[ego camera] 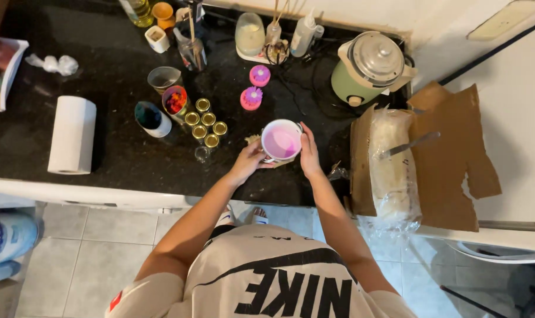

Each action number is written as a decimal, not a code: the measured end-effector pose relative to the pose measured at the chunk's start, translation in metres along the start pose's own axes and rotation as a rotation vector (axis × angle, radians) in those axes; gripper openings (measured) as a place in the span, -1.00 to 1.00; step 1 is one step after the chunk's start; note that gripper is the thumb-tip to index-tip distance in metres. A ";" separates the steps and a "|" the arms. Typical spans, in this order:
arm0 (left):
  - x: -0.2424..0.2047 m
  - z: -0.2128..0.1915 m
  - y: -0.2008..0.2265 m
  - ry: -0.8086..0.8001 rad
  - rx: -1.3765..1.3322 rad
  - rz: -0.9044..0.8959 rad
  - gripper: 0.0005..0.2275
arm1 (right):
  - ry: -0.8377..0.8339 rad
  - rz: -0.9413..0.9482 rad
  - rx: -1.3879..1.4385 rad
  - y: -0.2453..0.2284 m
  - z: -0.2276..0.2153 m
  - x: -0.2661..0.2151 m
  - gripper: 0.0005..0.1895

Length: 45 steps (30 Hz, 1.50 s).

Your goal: Cleaning and organizing small metal containers on a workshop counter

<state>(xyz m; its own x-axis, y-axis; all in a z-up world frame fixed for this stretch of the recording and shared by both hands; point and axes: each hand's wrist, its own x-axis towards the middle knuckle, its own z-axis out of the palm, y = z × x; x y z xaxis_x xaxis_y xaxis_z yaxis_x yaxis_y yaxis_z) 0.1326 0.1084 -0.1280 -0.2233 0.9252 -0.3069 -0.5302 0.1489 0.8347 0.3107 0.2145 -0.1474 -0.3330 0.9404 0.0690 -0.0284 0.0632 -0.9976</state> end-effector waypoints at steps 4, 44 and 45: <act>0.025 0.008 0.002 0.033 0.411 0.202 -0.56 | 0.048 -0.023 0.100 0.002 0.010 0.014 -0.51; 0.133 -0.113 0.173 0.290 0.845 -0.034 -0.51 | -0.270 -0.192 -1.050 -0.002 0.051 0.004 -0.23; 0.102 -0.105 0.193 0.243 1.221 0.093 -0.52 | -0.263 -0.193 -1.045 -0.001 0.052 0.006 -0.23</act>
<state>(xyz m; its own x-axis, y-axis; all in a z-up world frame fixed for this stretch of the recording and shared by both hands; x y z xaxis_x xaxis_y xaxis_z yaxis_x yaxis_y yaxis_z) -0.0785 0.1950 -0.0466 -0.4336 0.8805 -0.1915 0.5718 0.4332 0.6967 0.2594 0.2022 -0.1456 -0.6032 0.7914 0.0995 0.6705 0.5707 -0.4740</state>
